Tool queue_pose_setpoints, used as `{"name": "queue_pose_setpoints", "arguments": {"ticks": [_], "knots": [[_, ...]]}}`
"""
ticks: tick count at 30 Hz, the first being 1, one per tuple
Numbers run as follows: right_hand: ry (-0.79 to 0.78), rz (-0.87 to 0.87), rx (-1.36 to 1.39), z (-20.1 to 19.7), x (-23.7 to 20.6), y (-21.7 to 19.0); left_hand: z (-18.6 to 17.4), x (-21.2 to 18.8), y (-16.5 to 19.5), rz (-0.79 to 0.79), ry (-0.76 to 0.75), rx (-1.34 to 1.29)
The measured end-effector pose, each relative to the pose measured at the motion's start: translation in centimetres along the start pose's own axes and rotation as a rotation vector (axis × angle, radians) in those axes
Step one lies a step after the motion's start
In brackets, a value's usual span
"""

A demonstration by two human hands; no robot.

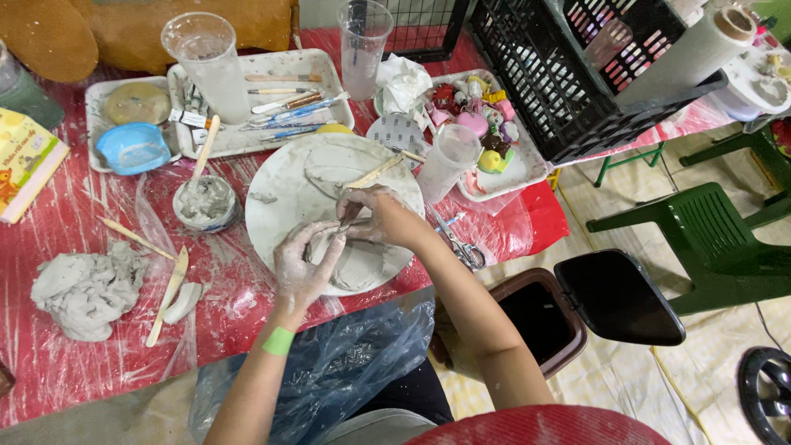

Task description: The person shapes a small clay bowl by hand at a pottery work table, pressing and pinching the walls of the clay form with both hands on a round bat. They rotate the piece, add slip from a small bowl, and continue smoothing and thinning the walls throughout the clip.

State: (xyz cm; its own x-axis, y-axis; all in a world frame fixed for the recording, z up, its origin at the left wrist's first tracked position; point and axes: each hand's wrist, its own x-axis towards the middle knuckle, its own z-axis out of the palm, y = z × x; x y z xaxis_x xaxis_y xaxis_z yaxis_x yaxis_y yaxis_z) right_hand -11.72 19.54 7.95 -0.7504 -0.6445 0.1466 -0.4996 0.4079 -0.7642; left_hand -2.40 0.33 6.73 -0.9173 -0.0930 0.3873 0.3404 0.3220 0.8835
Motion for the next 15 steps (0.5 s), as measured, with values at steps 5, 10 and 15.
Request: {"name": "queue_pose_setpoints", "arguments": {"ticks": [5, 10, 15], "knots": [[-0.067, -0.07, 0.16, -0.5, -0.8, -0.4, -0.8, 1.5, 0.7, -0.08, -0.094, 0.113], [-0.175, -0.018, 0.311, -0.1, 0.1, 0.2, -0.6, 1.7, 1.4, -0.086, -0.08, 0.246], [-0.144, 0.126, 0.221, 0.7, 0.3, 0.2, -1.3, 1.2, 1.8, -0.019, -0.122, 0.18]]}}
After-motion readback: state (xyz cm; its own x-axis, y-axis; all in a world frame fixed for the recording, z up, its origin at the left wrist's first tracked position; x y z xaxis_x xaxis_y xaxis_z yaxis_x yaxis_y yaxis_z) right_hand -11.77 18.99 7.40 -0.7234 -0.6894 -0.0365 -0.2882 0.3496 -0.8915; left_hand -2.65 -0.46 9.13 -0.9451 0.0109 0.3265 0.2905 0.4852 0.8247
